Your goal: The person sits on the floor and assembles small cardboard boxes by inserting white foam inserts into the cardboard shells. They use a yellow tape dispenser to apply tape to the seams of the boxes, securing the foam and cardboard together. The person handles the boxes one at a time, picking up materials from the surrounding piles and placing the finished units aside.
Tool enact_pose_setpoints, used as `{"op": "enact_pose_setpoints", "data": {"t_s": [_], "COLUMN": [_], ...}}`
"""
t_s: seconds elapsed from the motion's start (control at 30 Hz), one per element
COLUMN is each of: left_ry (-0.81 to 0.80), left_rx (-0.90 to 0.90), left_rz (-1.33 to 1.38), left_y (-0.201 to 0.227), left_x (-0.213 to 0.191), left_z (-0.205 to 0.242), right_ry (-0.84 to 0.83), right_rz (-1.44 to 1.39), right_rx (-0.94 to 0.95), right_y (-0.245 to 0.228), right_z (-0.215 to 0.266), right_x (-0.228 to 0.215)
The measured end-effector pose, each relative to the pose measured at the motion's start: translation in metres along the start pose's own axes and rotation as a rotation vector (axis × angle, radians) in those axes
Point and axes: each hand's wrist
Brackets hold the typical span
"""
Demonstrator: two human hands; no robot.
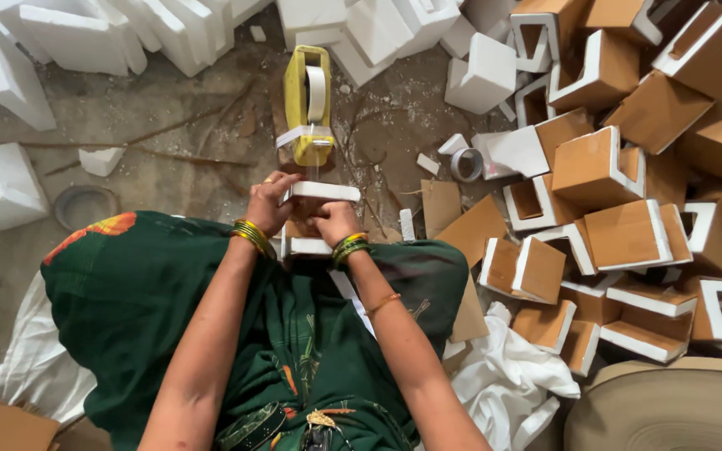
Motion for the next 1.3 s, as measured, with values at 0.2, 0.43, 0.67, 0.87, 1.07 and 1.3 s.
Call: {"op": "enact_pose_setpoints", "data": {"t_s": [0.2, 0.43, 0.67, 0.87, 1.07, 1.3], "left_ry": [0.020, 0.061, 0.103, 0.156, 0.066, -0.025], "left_rx": [-0.023, 0.002, 0.029, -0.151, 0.026, -0.248], "left_rz": [0.052, 0.060, 0.079, 0.166, 0.198, 0.068], "left_y": [0.009, 0.003, 0.014, 0.033, 0.010, -0.028], "left_x": [0.004, 0.008, 0.006, 0.006, 0.011, 0.032], "left_z": [-0.007, -0.009, -0.005, 0.001, -0.014, -0.003], "right_ry": [0.134, 0.477, 0.103, -0.151, -0.138, 0.602], "right_rz": [0.093, -0.014, -0.170, 0.160, 0.270, -0.004], "right_rx": [-0.037, -0.039, -0.005, 0.202, -0.020, -0.156], "right_y": [0.011, -0.061, -0.061, -0.026, 0.004, 0.005], "right_z": [-0.021, 0.026, -0.076, -0.119, -0.144, -0.091], "right_x": [0.017, -0.018, -0.054, -0.035, -0.019, -0.016]}}
Point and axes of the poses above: each hand's wrist, its own z-axis away from the middle knuckle, its own x-axis out of the palm, y = z × x
